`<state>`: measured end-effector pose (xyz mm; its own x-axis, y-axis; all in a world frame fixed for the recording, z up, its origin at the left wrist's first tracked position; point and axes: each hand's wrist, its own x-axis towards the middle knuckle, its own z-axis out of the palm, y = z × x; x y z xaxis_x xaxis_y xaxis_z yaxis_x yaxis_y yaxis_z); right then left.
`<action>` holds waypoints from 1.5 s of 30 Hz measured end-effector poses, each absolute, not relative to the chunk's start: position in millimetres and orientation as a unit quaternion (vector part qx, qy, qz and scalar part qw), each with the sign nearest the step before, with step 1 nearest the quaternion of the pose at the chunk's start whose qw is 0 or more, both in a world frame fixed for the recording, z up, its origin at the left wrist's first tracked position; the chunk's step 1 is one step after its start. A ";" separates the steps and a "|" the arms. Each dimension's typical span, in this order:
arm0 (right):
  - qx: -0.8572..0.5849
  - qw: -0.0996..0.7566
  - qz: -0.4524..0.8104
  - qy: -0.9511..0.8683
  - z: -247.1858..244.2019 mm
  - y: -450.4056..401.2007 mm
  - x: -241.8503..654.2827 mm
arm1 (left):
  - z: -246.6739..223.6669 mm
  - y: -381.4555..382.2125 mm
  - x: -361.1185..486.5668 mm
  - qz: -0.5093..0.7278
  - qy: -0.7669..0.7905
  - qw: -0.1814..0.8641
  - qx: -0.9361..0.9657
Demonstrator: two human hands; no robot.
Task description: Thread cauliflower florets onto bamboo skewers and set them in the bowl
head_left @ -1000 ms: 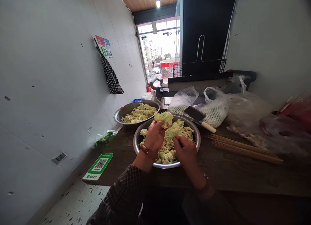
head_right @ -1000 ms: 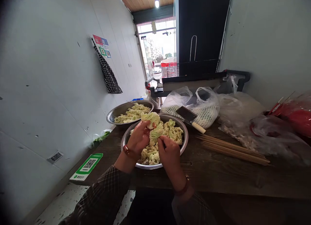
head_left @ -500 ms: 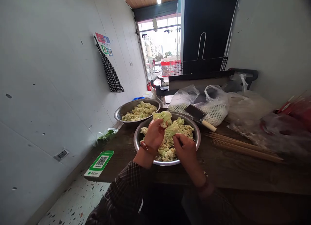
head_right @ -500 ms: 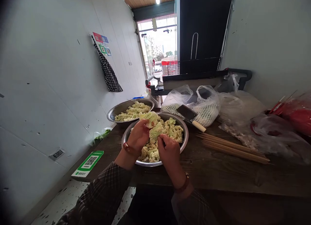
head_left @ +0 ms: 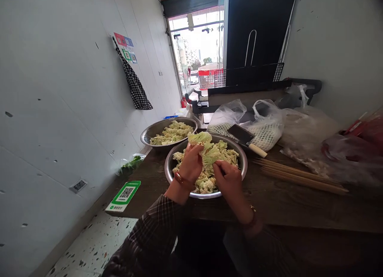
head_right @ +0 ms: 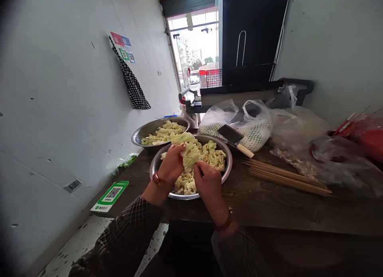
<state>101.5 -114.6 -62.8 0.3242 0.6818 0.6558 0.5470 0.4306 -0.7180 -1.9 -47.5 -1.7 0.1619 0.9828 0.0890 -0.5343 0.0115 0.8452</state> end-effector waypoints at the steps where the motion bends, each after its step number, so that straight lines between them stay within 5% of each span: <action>1: -0.530 0.618 0.058 -0.578 -62.7 -114.6 101.7 | -1.1 -49.4 -1.5 0.589 0.284 0.649 0.389; 34: -0.526 0.614 0.085 -0.582 -57.8 -119.1 103.9 | 24.1 -30.5 -23.3 0.534 0.300 0.598 0.516; 45: -0.533 0.669 0.189 -0.481 -63.8 -111.3 108.8 | 16.2 -42.4 -17.0 0.524 0.300 0.656 0.453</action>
<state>108.8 -111.3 -63.8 0.4650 0.7668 0.4425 0.2601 0.3594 -0.8962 -17.0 -42.4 16.2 0.2706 0.9593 0.0810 -0.4152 0.0404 0.9088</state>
